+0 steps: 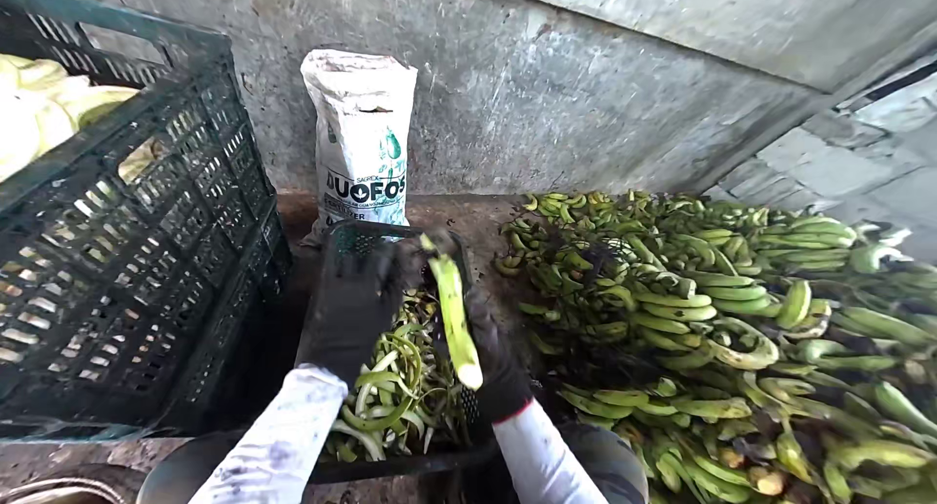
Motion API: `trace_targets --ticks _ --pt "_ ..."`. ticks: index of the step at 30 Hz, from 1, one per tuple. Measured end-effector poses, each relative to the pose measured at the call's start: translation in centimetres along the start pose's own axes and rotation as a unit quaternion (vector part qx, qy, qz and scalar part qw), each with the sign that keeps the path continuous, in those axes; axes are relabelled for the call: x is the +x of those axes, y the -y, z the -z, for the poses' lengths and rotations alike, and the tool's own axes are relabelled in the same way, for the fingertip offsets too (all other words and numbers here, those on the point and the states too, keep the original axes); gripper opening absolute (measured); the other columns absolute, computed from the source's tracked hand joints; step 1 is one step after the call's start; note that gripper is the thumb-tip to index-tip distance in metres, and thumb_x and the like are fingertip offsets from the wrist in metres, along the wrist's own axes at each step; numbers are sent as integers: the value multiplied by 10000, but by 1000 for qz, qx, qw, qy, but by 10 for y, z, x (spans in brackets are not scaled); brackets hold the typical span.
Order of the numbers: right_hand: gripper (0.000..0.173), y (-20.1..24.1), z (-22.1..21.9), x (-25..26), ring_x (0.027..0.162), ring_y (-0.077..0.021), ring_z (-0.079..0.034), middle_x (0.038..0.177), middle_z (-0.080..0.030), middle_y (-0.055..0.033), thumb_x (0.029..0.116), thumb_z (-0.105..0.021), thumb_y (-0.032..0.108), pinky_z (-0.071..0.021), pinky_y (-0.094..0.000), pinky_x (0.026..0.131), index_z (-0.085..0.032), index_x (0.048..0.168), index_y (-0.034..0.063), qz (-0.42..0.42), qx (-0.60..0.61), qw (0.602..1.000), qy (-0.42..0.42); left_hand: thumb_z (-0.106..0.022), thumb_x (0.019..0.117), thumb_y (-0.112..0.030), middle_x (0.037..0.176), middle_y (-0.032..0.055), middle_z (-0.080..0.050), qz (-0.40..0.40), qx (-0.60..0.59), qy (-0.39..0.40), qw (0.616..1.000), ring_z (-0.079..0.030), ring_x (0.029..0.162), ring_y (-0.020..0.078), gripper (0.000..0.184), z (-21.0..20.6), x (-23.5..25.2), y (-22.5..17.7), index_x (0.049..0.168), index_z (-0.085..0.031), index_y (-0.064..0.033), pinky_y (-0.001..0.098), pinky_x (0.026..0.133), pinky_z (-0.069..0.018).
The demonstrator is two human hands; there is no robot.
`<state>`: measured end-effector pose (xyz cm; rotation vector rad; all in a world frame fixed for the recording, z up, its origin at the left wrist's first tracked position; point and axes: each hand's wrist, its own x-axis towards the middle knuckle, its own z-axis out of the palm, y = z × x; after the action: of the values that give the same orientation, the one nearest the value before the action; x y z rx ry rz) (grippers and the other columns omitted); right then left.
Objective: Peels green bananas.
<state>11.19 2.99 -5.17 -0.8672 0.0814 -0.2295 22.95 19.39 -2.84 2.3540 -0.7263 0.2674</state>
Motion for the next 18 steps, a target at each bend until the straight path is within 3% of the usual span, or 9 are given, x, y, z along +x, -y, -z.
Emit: trace_targets --ticks 2,3,6,9,12,14,16,17,18 --pt "527 -10 4 -12 688 -107 -688 856 -707 -16 931 -643 585 -598 -277 594 -585 1191 131 -1 -20 1000 -9 -601 1008 -454 1359 256 -586 61 -64 -16 996 -596 1201 474 562 16 15 10 1477 -522 -154 701 963 -471" --pt "488 -11 9 -12 674 -111 -689 842 -709 -20 956 -618 559 -599 -284 583 -589 1179 125 12 -29 999 -26 -592 1012 -466 1355 221 -599 65 -98 -1 993 -616 1184 432 553 23 15 10 1476 -519 -174 683 959 -483" --pt "447 7 20 3 666 -96 -678 843 -693 -16 1008 -531 503 -601 -276 571 -554 1211 106 81 -79 991 -75 -534 996 -595 1072 78 -691 22 -183 131 974 -681 903 243 510 28 -7 0 1366 -601 -252 552 790 -572" --pt "485 30 27 18 714 -102 -682 842 -694 -25 987 -552 544 -609 -297 648 -582 1176 98 127 -112 982 -85 -495 994 -645 1095 1 -706 -41 -228 246 941 -683 918 125 562 24 -35 -21 1371 -630 -251 414 842 -589" --pt "539 38 29 25 753 -88 -685 876 -693 -14 943 -622 572 -609 -289 680 -568 1209 107 129 -147 977 -82 -545 984 -607 1264 67 -678 -83 -179 277 940 -656 1138 219 596 22 -42 -26 1435 -596 -221 484 1003 -525" --pt "481 29 21 21 773 -96 -708 890 -718 -21 946 -653 513 -621 -297 684 -601 1188 100 103 -111 986 -70 -571 975 -596 1294 113 -663 -95 -140 265 949 -631 1193 291 605 17 -36 -21 1446 -590 -217 532 1031 -495" --pt "311 15 11 15 754 -90 -692 878 -698 -21 1049 -453 346 -607 -273 666 -557 1171 80 75 -94 991 -54 -580 969 -587 1279 144 -671 -103 -76 194 973 -637 1176 359 573 11 -30 -13 1423 -616 -239 591 995 -499" --pt "296 9 6 13 727 -85 -697 861 -713 -20 1063 -411 330 -605 -253 640 -585 1129 100 53 -59 996 -39 -600 965 -561 1252 171 -678 -106 -44 131 985 -638 1159 400 541 5 -27 -8 1399 -642 -242 624 969 -495" --pt "309 2 4 11 700 -115 -700 867 -719 -52 1050 -479 363 -603 -267 601 -622 1110 96 24 2 1000 -15 -597 957 -546 1235 183 -682 -108 -4 63 992 -633 1163 420 516 -2 -23 -2 1380 -657 -257 634 960 -489"
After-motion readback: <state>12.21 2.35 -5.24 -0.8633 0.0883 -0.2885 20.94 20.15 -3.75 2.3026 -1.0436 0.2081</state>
